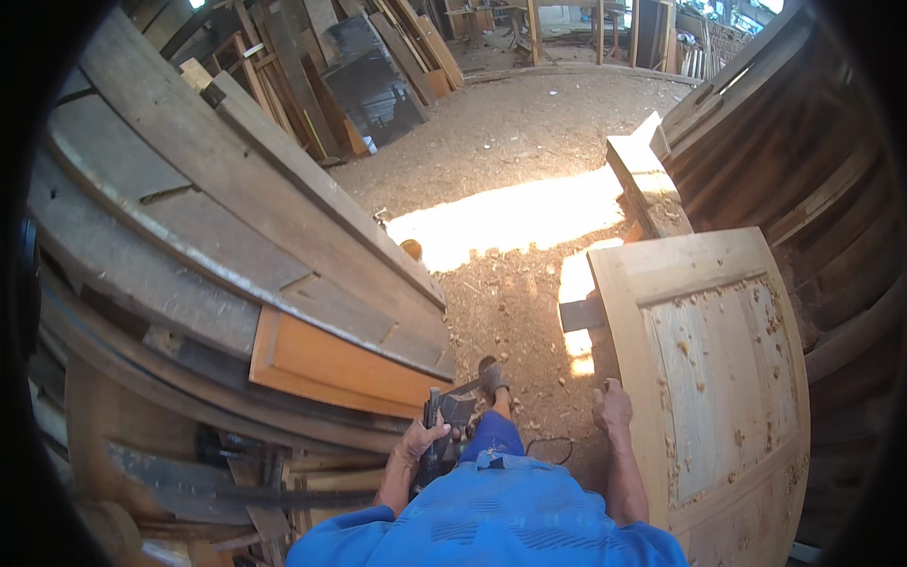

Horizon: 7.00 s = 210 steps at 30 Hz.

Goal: The person carves a recessed groove into a wooden door panel using a chisel and a mallet, striking the chisel with the mallet while moving along a pencil line.

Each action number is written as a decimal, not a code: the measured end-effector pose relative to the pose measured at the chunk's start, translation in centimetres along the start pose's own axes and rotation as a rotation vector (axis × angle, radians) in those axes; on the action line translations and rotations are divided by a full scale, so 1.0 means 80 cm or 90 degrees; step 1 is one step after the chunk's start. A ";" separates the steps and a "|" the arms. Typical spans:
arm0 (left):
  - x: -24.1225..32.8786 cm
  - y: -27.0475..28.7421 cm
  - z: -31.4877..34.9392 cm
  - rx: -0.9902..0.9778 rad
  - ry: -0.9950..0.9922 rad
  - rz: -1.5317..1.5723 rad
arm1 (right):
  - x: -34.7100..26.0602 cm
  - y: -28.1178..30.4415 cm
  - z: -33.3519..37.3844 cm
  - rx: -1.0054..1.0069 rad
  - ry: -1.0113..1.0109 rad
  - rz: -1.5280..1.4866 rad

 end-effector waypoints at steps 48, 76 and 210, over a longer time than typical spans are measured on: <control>0.917 0.893 -0.981 0.319 -0.381 0.030 | -1.447 -0.081 -1.095 -1.139 0.314 -0.278; 0.902 1.480 -0.856 1.218 -0.367 0.261 | -2.241 -0.585 -1.438 -0.451 0.860 0.668; 0.852 2.321 -0.457 1.911 -0.556 1.530 | -2.333 -1.527 -0.460 -1.313 0.776 1.903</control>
Point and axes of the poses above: each hand's wrist, its own z-axis away from the middle knuckle, its own y-axis out of the back of the hand, x = y × z, the point moved 3 cm from there along -z, towards the middle knuckle, and after that the axes turned 14 degrees about -x, right-handed, at the moved point
